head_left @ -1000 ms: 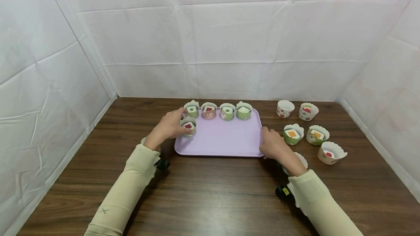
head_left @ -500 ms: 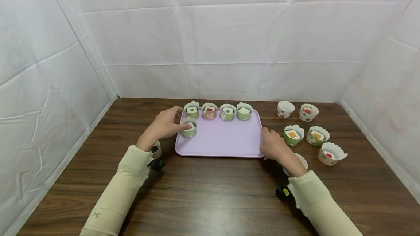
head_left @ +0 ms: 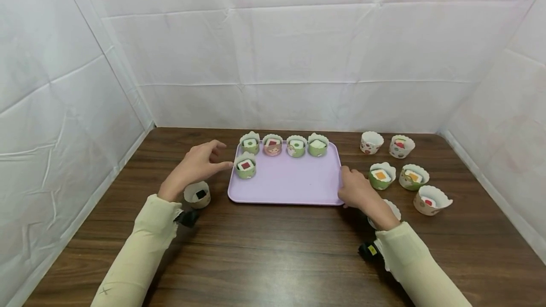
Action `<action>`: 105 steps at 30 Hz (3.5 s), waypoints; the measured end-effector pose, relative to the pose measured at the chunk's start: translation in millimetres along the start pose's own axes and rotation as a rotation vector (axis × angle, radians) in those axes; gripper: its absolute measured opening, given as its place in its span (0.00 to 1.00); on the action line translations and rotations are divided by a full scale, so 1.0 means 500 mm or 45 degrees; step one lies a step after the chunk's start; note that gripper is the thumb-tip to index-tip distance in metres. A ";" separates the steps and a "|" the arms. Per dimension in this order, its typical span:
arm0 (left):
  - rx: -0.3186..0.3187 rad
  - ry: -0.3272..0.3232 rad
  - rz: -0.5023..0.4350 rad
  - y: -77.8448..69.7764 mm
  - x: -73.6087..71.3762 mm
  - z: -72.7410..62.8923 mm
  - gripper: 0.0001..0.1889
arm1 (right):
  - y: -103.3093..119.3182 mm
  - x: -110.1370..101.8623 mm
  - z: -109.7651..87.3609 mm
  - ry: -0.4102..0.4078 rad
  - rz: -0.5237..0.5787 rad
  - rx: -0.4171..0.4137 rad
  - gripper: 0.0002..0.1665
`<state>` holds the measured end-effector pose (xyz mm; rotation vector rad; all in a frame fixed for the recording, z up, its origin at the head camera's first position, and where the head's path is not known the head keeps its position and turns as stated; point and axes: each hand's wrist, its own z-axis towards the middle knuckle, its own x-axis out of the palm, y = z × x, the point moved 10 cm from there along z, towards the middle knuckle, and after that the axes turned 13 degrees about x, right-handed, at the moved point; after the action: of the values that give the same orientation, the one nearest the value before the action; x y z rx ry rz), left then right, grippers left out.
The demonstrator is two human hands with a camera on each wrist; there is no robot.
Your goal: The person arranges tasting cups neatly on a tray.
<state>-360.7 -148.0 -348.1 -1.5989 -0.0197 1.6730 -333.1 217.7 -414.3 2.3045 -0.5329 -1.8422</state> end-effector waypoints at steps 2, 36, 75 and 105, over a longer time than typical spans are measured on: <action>-0.004 0.017 0.002 0.010 -0.003 -0.011 0.34 | -0.001 0.001 0.000 0.004 0.000 0.005 0.36; 0.059 0.362 -0.167 0.049 0.001 -0.126 0.36 | 0.010 -0.009 -0.010 -0.035 -0.017 -0.046 0.34; 0.065 0.417 -0.174 0.047 0.021 -0.120 0.36 | 0.007 -0.003 -0.005 -0.024 -0.019 -0.022 0.31; 0.087 0.346 -0.138 0.050 0.007 -0.116 0.27 | 0.005 -0.003 -0.005 -0.017 -0.009 -0.018 0.34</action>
<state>-324.2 -192.1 -375.3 -1.7286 0.0866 1.3496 -331.5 215.8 -411.5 2.2896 -0.5124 -1.8600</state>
